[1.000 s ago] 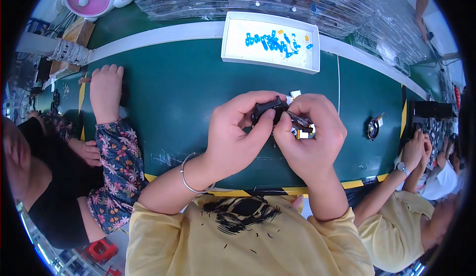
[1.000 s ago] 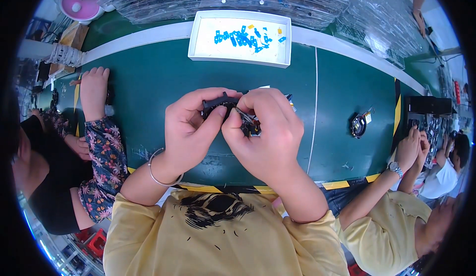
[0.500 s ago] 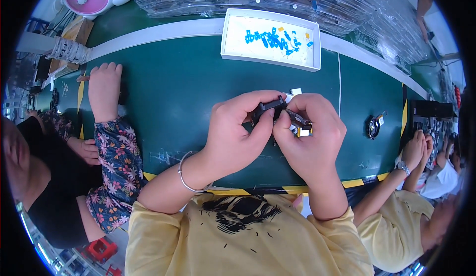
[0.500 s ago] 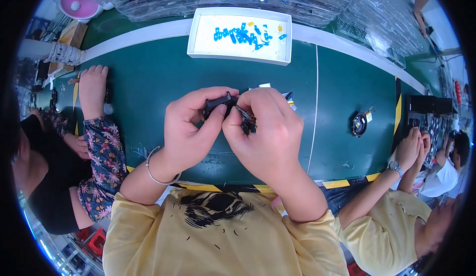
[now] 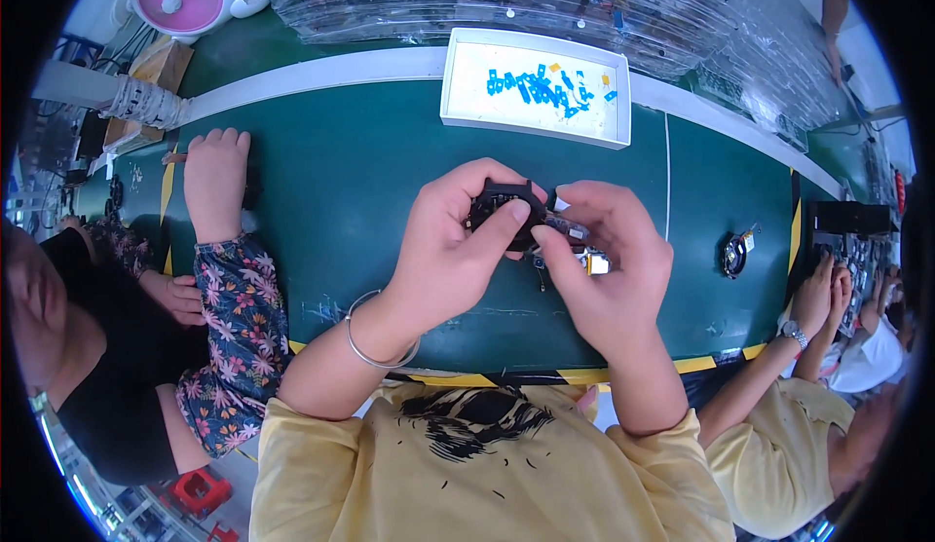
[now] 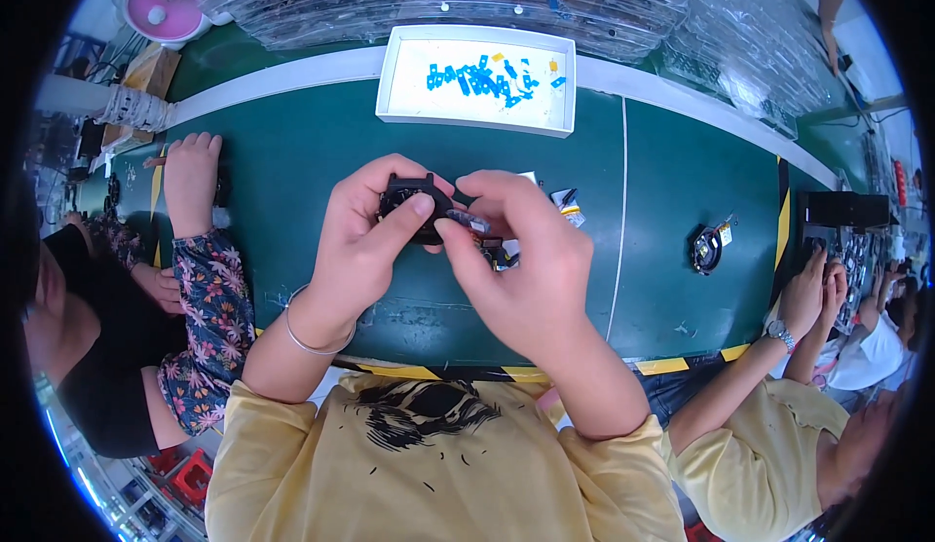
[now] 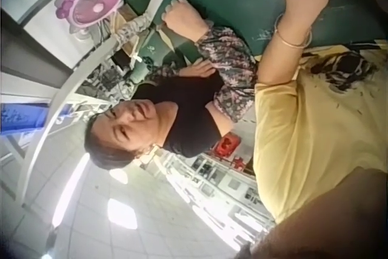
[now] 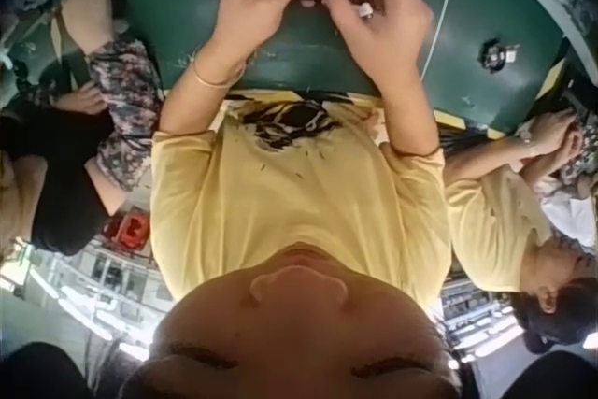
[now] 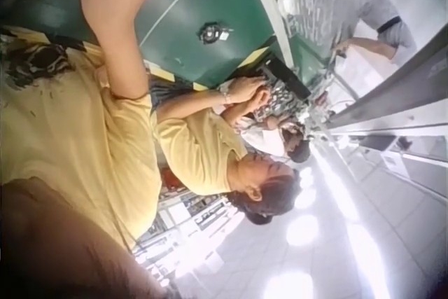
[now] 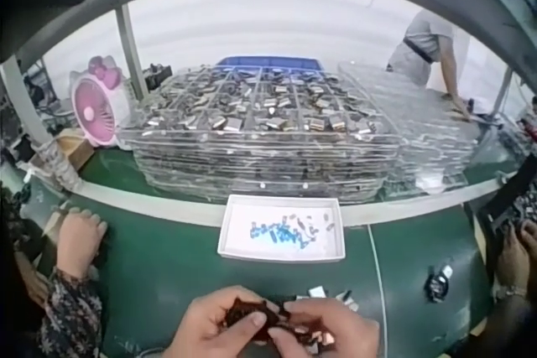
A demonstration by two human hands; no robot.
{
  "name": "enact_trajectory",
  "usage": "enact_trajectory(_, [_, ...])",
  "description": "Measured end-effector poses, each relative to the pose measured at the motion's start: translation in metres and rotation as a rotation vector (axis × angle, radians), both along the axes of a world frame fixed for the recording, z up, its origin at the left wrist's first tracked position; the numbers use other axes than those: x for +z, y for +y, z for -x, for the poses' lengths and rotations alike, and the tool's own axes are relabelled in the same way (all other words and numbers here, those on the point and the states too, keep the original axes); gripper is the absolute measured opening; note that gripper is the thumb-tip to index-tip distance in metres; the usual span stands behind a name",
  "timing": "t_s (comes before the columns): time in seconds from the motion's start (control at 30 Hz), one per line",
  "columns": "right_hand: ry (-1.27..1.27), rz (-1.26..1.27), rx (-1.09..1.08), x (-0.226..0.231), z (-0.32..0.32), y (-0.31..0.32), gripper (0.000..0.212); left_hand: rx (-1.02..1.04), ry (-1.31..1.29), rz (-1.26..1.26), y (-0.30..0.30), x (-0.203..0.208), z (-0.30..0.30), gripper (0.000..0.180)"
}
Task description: The person assembles small electronic components into circular housings by hand on a factory production line.
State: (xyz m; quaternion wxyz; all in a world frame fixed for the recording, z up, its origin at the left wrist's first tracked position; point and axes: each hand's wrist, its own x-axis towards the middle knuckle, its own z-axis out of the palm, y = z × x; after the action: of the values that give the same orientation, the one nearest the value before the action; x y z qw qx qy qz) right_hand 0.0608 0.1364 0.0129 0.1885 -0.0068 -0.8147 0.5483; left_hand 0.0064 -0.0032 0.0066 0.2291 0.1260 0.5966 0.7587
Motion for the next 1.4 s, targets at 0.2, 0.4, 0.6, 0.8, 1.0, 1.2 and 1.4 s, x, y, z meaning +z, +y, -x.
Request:
enact_trajectory(0.2, [-0.378,0.559,0.206,0.0,0.008,0.016,0.02,0.023,-0.154,-0.135,-0.003,-0.005,0.006,0.009])
enact_trajectory(0.4, [-0.43,0.699,0.25,-0.001,0.012,0.022,0.014,0.02,-0.28,-0.118,-0.004,0.004,0.007,0.017])
enact_trajectory(0.6, [-0.384,0.651,0.246,0.0,0.009,0.021,0.013,0.013,-0.184,-0.094,-0.005,0.003,0.005,0.017])
enact_trajectory(0.8, [-0.328,0.665,0.245,0.003,0.005,0.019,0.016,-0.017,-0.229,-0.109,-0.006,0.001,0.005,0.014])
enact_trajectory(1.0, [-0.28,0.724,0.204,0.004,0.006,0.029,0.018,-0.059,-0.437,-0.188,-0.004,0.004,0.011,0.015])
enact_trajectory(1.2, [-0.177,0.693,0.085,0.009,0.01,0.021,0.019,-0.207,-0.346,-0.137,-0.009,0.005,0.013,0.011])
enact_trajectory(1.4, [0.086,-0.102,-0.049,0.012,-0.007,0.006,0.015,-0.091,0.259,0.197,0.001,0.003,-0.006,0.018])
